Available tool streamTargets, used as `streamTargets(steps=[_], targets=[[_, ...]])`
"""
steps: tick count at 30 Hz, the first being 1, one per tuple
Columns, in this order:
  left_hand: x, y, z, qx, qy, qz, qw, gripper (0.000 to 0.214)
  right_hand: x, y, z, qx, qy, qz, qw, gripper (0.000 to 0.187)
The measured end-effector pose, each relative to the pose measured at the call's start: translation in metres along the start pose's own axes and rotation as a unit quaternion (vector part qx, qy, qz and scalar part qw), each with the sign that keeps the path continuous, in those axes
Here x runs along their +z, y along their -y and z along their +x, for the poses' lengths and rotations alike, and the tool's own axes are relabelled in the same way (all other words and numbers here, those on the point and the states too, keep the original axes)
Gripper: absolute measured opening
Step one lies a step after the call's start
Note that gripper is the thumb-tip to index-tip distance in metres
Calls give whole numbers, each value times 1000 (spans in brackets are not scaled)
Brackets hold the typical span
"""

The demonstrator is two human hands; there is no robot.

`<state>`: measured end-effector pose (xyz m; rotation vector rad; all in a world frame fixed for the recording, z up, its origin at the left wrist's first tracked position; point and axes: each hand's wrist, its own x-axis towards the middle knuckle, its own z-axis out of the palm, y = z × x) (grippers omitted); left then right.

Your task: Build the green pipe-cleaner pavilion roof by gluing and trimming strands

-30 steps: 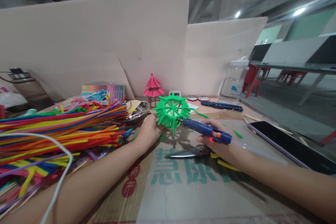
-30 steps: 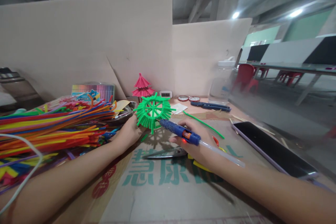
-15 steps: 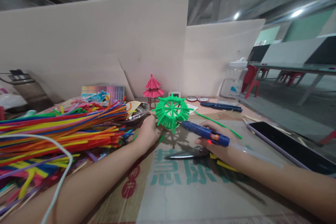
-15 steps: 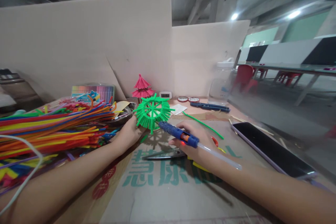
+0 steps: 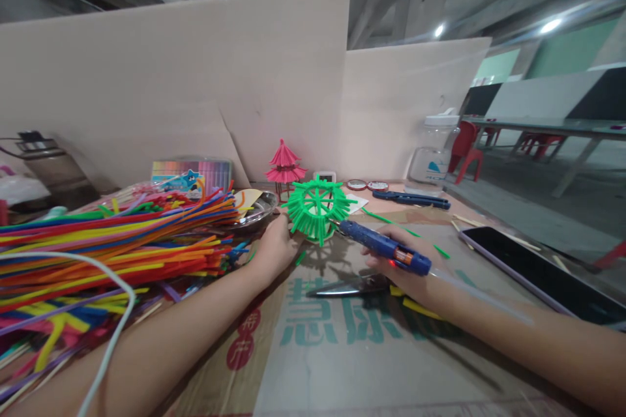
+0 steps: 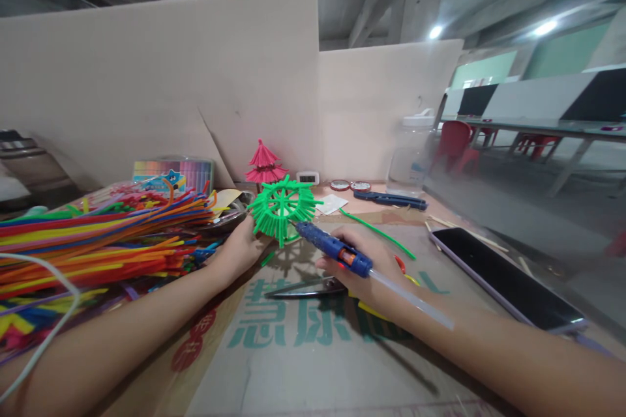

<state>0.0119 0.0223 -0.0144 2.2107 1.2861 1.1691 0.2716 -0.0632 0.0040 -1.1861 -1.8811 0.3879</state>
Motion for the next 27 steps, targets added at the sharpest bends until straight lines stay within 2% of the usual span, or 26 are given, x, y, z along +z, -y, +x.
streamTargets(steps=[6,11,17,23,27], targets=[[4,3,2,-1,-3,-46,999,39,-1,-3,-3,6,-31,64,997,24],[-1,-3,-1,-6,-1,18,1000,41,6,-4,-2,26,-26,100,994,27],[-3,-7,-2,7,-8,27,1000,43,6,3,0,37,-50,35,997,23],[0,-2,0,17,-20,25,999,34,1,12,1,59,-28,-6,998,22],[0,-2,0,13,-25,32,999,33,1,11,0,62,-35,-37,997,22]])
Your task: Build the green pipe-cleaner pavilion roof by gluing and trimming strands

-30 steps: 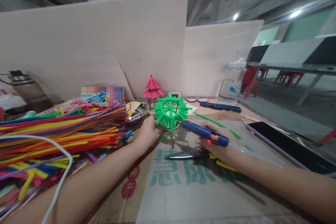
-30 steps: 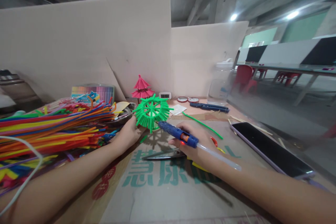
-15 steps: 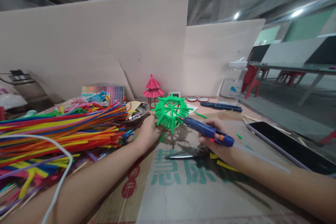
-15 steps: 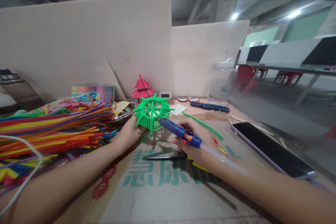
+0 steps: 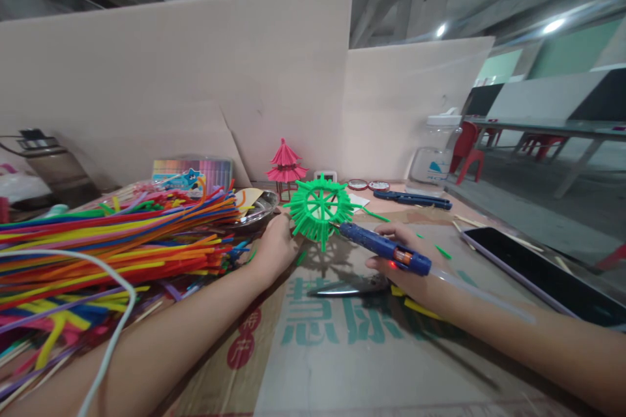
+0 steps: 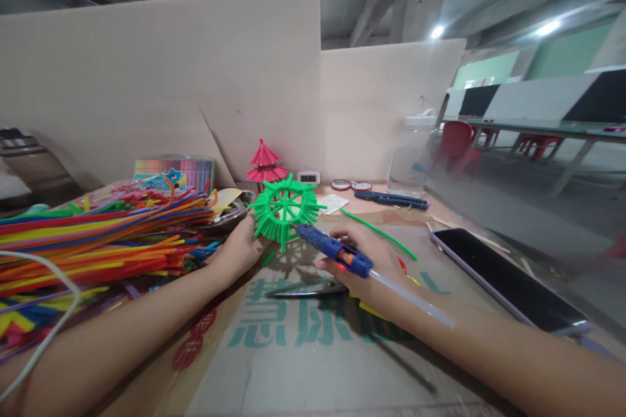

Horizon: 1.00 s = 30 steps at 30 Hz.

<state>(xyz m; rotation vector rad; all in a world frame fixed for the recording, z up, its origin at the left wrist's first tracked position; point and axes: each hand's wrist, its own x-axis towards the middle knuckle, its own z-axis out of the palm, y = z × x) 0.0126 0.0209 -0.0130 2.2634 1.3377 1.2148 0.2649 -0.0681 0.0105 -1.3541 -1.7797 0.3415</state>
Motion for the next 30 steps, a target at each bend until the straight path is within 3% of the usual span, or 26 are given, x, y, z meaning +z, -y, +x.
streamTargets(steps=[8,16,30], targets=[[0,-1,0,6,6,7,1000,25,0,1,1,9,6,-19,1000,24],[-2,-4,-1,-8,21,9,1000,40,0,-1,1,6,21,-22,1000,26],[-1,-2,1,-14,14,-11,1000,41,2,-14,0,-38,45,-18,998,28]])
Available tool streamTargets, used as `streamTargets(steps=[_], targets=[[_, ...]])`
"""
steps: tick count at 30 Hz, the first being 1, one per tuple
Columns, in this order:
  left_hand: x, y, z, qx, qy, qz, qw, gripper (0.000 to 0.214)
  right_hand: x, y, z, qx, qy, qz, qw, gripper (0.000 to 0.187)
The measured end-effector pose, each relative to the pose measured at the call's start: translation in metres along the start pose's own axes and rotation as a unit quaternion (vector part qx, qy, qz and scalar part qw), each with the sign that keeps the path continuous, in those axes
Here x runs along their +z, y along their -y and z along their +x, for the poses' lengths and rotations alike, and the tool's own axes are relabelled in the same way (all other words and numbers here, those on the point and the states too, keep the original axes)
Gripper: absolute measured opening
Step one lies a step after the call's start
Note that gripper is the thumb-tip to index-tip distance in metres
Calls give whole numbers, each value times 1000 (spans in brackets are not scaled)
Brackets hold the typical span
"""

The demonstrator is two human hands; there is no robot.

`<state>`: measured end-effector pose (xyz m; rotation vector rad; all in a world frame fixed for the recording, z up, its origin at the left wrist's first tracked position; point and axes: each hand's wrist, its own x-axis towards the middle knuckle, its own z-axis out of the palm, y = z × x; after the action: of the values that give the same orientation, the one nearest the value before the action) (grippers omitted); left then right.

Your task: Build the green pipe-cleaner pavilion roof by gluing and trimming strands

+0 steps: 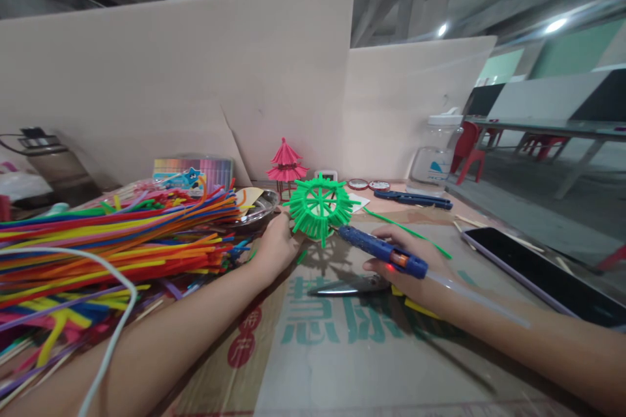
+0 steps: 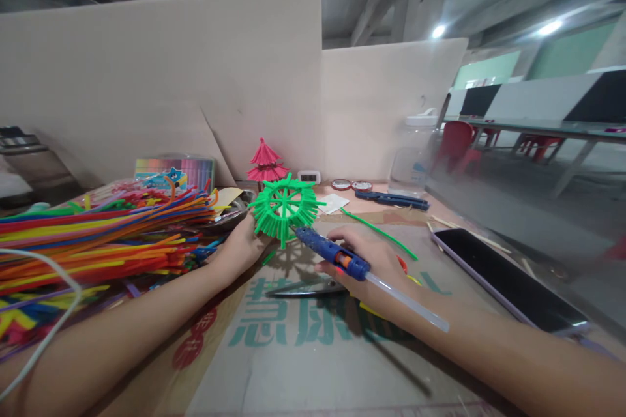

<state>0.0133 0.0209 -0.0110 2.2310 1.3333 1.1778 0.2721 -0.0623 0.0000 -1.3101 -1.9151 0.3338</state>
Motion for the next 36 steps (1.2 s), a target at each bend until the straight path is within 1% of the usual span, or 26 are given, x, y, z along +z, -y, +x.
streamTargets(steps=[6,9,11,13,17,23,26,28,29,30,32,34,36], targets=[[-2,-5,-1,-7,13,-28,999,44,-1,-2,-2,-27,4,-14,1000,28],[-1,-5,-1,0,9,-38,999,40,-1,1,-2,-26,4,-10,1000,27],[1,-3,0,8,9,-39,999,35,-1,1,-1,-24,-9,-6,1000,26],[1,-2,1,11,7,-37,999,34,-1,2,-1,-15,-20,-2,1000,26],[1,-1,1,3,1,-27,1000,38,-2,3,-1,4,-6,17,1000,28],[-2,-5,-2,2,-1,5,1000,38,-4,9,-3,-10,-2,20,1000,24],[-1,-3,-1,10,5,-8,1000,35,-9,11,0,-2,-64,56,996,24],[1,2,0,-4,3,-21,1000,34,-16,8,7,-3,-115,94,989,24],[3,4,1,-19,1,-24,1000,34,-20,5,12,-1,-128,106,986,26],[3,6,1,-38,1,-25,999,33,-23,0,18,11,-134,105,985,29],[4,8,1,-66,6,-24,998,31,-29,-11,31,67,-130,72,987,37],[4,7,1,-75,10,-21,997,29,-31,-24,46,131,-108,50,984,39],[2,4,1,-73,19,-20,997,29,-29,-36,64,171,-73,12,982,37]])
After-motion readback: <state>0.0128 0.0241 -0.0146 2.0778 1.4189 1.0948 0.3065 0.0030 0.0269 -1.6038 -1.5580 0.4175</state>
